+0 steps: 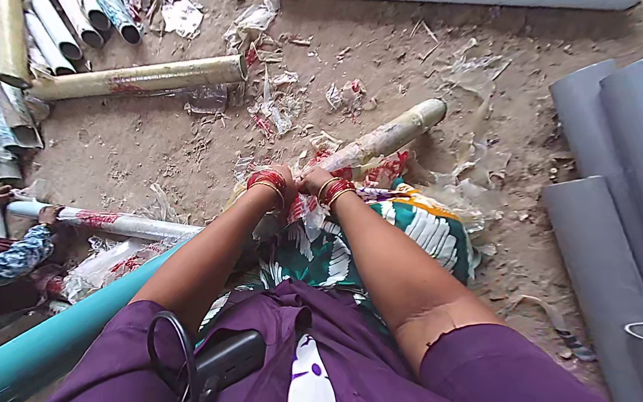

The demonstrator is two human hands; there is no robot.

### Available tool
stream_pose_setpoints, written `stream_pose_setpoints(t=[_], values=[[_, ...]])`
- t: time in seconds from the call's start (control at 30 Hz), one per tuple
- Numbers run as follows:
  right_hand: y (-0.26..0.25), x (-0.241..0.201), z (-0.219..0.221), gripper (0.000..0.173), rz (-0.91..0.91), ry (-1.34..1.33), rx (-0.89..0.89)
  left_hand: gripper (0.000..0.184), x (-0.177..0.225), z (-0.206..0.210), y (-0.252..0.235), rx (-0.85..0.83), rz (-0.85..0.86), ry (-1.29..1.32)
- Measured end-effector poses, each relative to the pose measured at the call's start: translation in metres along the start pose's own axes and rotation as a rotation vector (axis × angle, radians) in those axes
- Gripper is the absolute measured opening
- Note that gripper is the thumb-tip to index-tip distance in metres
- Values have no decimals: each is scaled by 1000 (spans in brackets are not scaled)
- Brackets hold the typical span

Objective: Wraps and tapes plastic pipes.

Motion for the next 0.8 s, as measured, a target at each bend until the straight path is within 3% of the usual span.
stream_pose_setpoints(t=[0.2,0.33,0.5,0.7,0.8], values=[[-7,-4,1,25,-64,-147,3,37,-41,-15,-4,165,132,264],[-11,-8,3,28,-61,-177,-2,31,-54,-6,-4,187,75,187],[-16,-7,3,28,-83,-203,2,24,-40,5,4,276,-7,74],[-12,-6,1,26,-84,-170,-42,32,-26,6,-13,20,176,-107],[-19,-2,2,17,-94,-258,-44,28,-18,5,-16,2,260,-173]])
Point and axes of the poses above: each hand's wrist, its own y-axis away from the middle knuckle, its own z-axis out of the palm, x = y × z, the point moved 7 cm from there along -y, towards the middle knuckle
